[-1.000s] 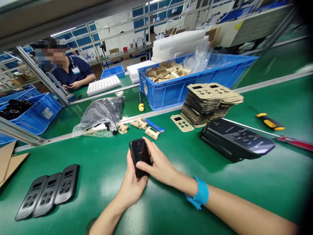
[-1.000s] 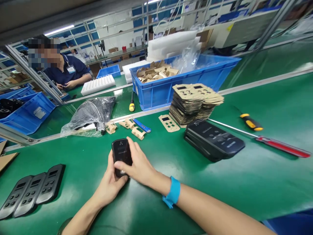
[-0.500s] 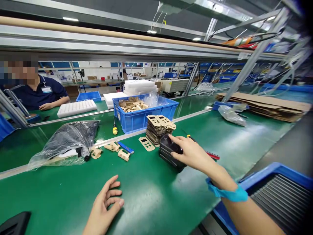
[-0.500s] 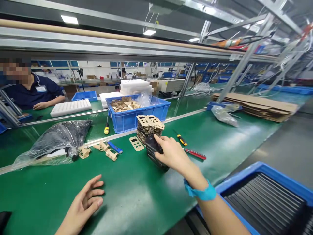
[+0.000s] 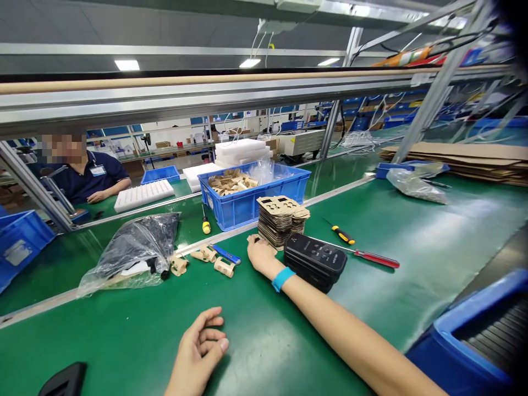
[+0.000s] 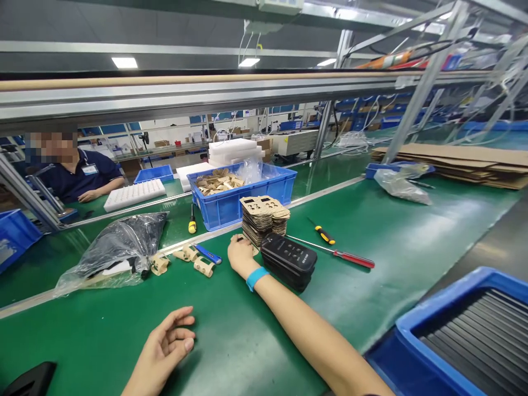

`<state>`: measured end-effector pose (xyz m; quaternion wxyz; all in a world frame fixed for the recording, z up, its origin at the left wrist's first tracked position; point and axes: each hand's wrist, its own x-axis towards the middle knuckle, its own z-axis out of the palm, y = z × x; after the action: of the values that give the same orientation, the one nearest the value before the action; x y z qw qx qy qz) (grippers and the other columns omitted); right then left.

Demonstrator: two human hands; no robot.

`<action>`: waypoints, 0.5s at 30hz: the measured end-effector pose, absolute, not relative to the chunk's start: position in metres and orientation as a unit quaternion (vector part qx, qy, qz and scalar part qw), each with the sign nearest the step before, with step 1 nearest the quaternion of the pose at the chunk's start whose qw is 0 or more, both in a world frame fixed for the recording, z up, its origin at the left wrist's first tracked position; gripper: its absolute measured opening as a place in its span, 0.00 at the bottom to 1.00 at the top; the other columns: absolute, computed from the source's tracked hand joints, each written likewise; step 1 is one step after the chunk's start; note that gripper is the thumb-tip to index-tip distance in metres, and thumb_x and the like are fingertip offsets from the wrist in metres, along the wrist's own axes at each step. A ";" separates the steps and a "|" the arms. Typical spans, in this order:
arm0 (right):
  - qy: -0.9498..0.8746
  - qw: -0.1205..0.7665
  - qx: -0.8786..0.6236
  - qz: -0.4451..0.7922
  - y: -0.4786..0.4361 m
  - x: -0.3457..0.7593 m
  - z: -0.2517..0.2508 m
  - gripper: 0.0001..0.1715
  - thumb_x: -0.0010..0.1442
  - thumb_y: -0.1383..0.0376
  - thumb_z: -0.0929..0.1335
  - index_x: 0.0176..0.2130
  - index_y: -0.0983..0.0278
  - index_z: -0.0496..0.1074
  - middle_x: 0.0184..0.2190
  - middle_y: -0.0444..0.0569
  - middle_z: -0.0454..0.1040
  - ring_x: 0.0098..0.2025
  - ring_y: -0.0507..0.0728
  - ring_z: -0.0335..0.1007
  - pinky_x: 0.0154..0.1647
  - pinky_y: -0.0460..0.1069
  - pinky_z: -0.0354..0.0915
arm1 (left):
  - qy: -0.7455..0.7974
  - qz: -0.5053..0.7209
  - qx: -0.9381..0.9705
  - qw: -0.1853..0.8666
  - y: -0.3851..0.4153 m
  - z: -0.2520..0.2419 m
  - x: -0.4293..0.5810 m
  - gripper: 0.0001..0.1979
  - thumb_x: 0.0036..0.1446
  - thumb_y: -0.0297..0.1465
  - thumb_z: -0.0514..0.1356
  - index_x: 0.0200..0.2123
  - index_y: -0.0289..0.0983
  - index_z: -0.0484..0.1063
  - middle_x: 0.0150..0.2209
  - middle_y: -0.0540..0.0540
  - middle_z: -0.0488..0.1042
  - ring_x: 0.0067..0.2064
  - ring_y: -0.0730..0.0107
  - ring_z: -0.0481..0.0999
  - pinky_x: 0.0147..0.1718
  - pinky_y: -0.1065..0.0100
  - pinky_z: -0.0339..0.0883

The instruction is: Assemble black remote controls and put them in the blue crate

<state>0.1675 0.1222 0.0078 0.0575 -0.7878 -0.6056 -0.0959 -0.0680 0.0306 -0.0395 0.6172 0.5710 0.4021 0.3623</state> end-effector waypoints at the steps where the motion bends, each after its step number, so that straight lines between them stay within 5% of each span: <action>1: -0.595 0.053 -0.796 -0.094 0.126 0.169 0.001 0.17 0.64 0.62 0.67 0.51 0.67 0.68 0.46 0.53 0.72 0.43 0.58 0.72 0.41 0.56 0.71 | 0.402 0.365 0.570 0.617 0.030 -0.040 -0.068 0.29 0.45 0.43 0.68 0.50 0.38 0.70 0.44 0.39 0.71 0.37 0.67 0.73 0.36 0.67 0.69; 6: -0.623 0.047 -0.777 -0.081 0.121 0.182 -0.003 0.16 0.64 0.63 0.66 0.49 0.69 0.69 0.40 0.51 0.75 0.36 0.55 0.74 0.36 0.52 0.72 | 0.399 0.334 0.580 0.627 0.029 -0.037 -0.068 0.28 0.47 0.42 0.67 0.50 0.36 0.70 0.45 0.38 0.70 0.39 0.67 0.72 0.38 0.67 0.68; 10: -0.675 0.093 -0.728 -0.079 0.102 0.179 0.019 0.18 0.65 0.73 0.60 0.54 0.74 0.65 0.39 0.60 0.74 0.37 0.61 0.75 0.36 0.54 0.70 | 0.420 0.331 0.565 0.628 0.032 -0.027 -0.068 0.31 0.46 0.45 0.67 0.51 0.36 0.68 0.46 0.38 0.69 0.38 0.67 0.72 0.36 0.66 0.68; 15: -0.842 0.217 -0.495 0.009 0.065 0.139 0.020 0.20 0.66 0.69 0.58 0.56 0.62 0.64 0.40 0.51 0.74 0.40 0.55 0.71 0.41 0.48 0.66 | 0.443 0.421 0.513 0.603 0.032 -0.013 -0.068 0.30 0.51 0.51 0.61 0.51 0.39 0.65 0.42 0.43 0.71 0.33 0.71 0.72 0.33 0.68 0.69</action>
<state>0.1393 0.0645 0.0198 0.2172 -0.4946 -0.8415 0.0089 -0.0677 0.0325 -0.0131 0.6027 0.5127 0.4433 0.4212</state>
